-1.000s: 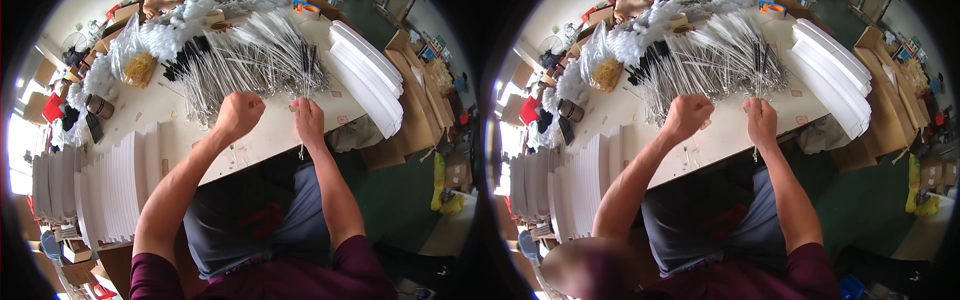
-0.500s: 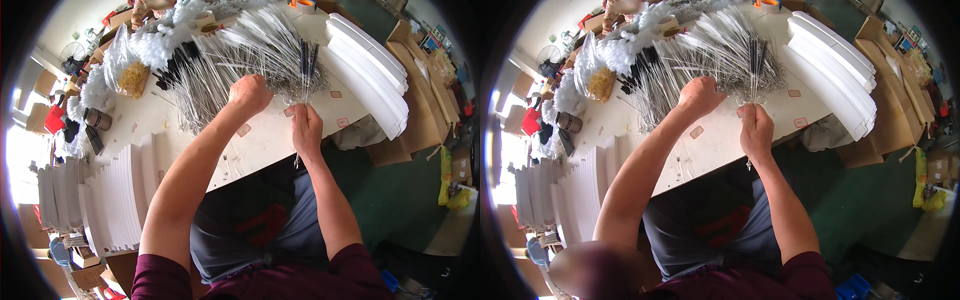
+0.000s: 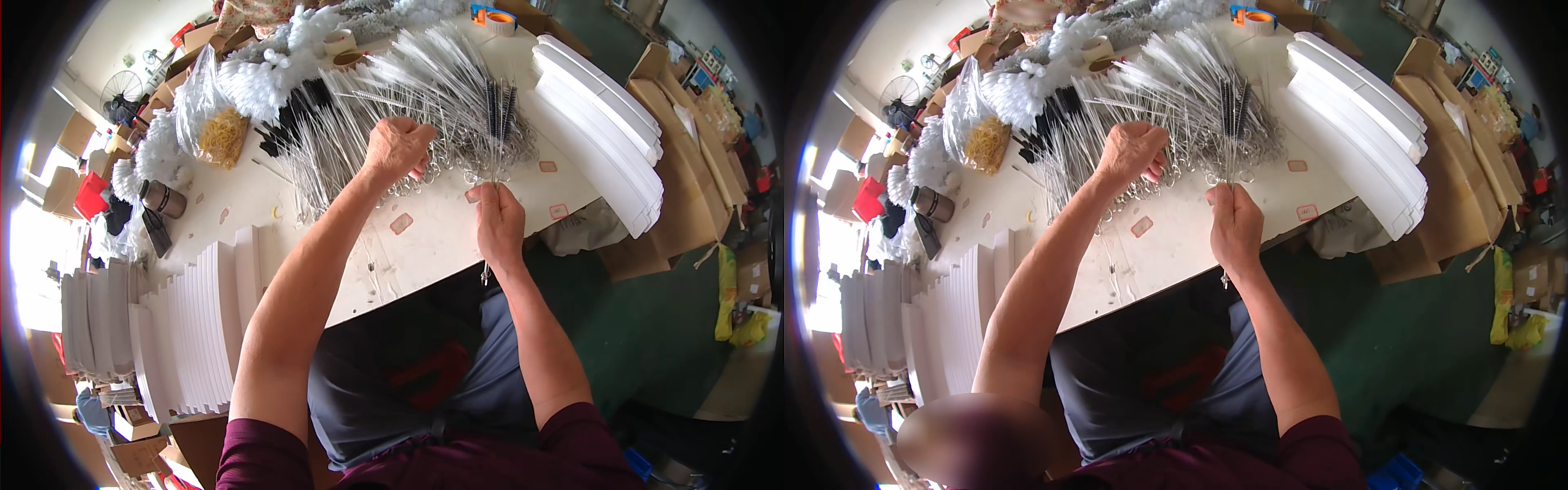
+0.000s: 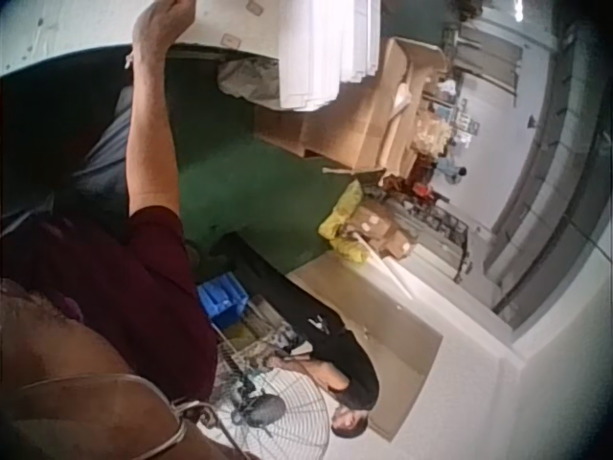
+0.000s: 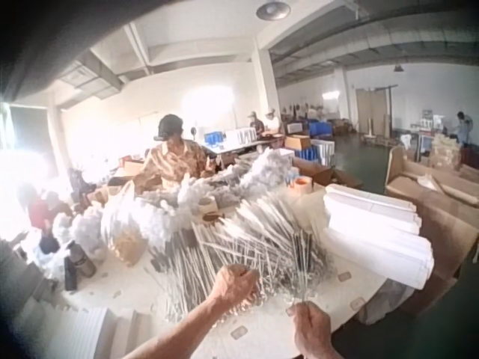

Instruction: Folding white rectangular boxes and inserting several wire-handled brushes into each box for packaging.

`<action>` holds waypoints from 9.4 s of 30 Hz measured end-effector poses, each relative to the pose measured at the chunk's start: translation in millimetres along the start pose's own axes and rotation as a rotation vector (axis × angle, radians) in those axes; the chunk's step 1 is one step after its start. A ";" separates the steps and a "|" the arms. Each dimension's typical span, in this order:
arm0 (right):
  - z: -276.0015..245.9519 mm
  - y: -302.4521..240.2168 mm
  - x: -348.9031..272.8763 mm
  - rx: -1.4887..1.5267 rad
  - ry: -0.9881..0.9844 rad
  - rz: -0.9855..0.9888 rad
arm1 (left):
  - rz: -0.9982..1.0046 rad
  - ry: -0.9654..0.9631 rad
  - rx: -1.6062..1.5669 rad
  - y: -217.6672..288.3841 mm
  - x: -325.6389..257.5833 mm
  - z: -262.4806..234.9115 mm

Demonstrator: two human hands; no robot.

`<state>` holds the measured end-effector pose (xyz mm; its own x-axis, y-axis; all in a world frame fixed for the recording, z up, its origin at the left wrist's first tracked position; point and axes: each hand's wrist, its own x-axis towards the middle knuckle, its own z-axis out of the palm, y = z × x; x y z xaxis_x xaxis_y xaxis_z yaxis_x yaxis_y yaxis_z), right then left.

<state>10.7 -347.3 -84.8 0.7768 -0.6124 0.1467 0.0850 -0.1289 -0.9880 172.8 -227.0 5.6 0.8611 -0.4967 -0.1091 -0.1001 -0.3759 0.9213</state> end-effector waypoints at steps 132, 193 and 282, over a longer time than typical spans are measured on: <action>19.7 -66.8 -163.3 0.148 -1.063 0.368 | -0.067 0.124 0.127 -22.9 -254.7 -151.8; 10.6 -62.3 -168.3 0.011 -0.958 0.174 | -0.163 0.488 -0.869 -107.8 -331.6 -149.1; 41.5 -56.6 -168.8 -0.319 -0.695 -0.363 | -0.008 0.154 0.689 -108.7 -371.5 -10.2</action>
<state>-99.3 -204.3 -55.6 0.9512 0.1151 0.2864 0.3045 -0.5026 -0.8091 -131.1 6.3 -50.2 0.9188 -0.3945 -0.0142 -0.3423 -0.8141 0.4691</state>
